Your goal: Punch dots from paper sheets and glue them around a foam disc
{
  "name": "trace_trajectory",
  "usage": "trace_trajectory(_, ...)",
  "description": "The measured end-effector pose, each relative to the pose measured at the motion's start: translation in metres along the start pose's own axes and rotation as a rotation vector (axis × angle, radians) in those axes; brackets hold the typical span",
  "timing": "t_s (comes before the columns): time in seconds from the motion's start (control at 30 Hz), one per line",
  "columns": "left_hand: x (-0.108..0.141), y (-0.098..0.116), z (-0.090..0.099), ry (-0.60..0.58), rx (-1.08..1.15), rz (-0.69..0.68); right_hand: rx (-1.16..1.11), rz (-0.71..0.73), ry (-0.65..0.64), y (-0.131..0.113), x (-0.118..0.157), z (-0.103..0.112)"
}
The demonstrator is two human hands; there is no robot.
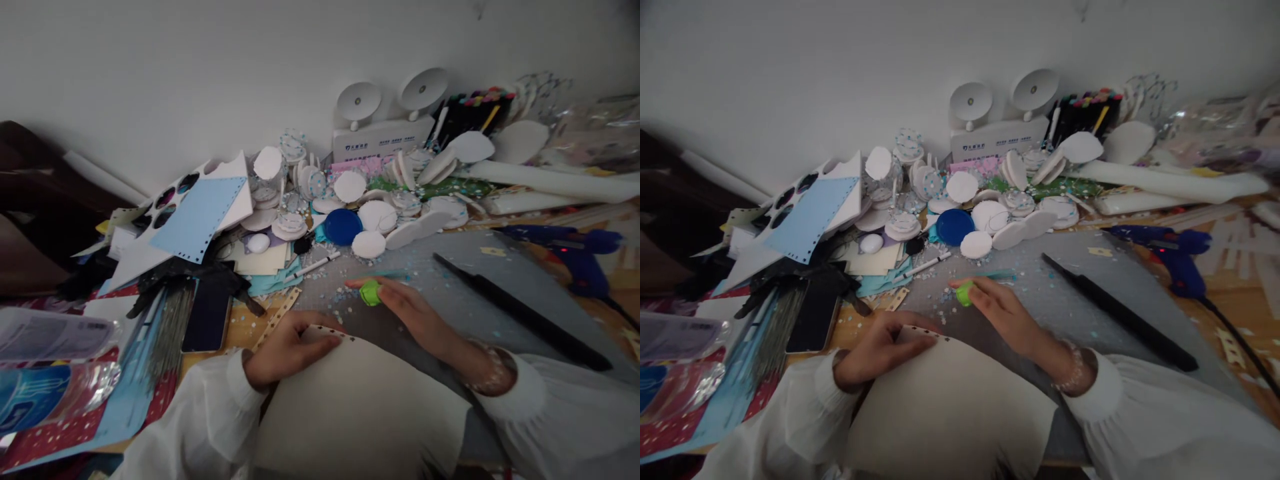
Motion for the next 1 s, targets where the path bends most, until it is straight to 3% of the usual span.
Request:
trace_trajectory(0.1, 0.011, 0.005, 0.004, 0.061, -0.003, 0.035, -0.034, 0.025, 0.008, -0.003, -0.002, -0.001)
trace_trajectory(0.23, 0.042, 0.007, 0.021, 0.253, -0.005, 0.128, -0.120, -0.047, 0.081, 0.006, -0.001, 0.003)
trace_trajectory(0.4, 0.105, 0.008, 0.053, 0.677, 0.082, 0.168, -0.250, -0.134, 0.198, 0.026, -0.002, 0.009)
trace_trajectory(0.53, 0.162, -0.018, 0.063, 1.069, 0.319, 0.263, -0.303, -0.091, 0.250, 0.019, -0.002, 0.022)
trace_trajectory(0.67, 0.187, -0.062, 0.035, 1.294, 0.471, 0.449, -0.373, -0.008, 0.237, -0.017, 0.009, 0.041)
trace_trajectory(0.73, 0.179, -0.074, 0.013, 1.299, 0.490, 0.453, -0.343, 0.021, 0.148, -0.039, 0.021, 0.046)
trace_trajectory(0.83, 0.153, -0.082, -0.020, 1.199, 0.560, 0.439, -0.130, 0.005, -0.073, -0.058, 0.048, 0.044)
trace_trajectory(0.9, 0.136, -0.082, -0.038, 1.122, 0.615, 0.440, 0.086, -0.020, -0.035, -0.059, 0.066, 0.058)
trace_trajectory(1.0, 0.120, -0.075, -0.051, 1.045, 0.634, 0.393, 0.368, -0.028, 0.062, -0.055, 0.090, 0.077)
Point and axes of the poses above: each hand's wrist, its own x-axis away from the middle knuckle, its own z-axis out of the back of the hand, y = z × x, the point moved 9 cm from there along -x, towards the middle knuckle, and after that the axes turned 11 degrees about z, right-handed, at the moved point
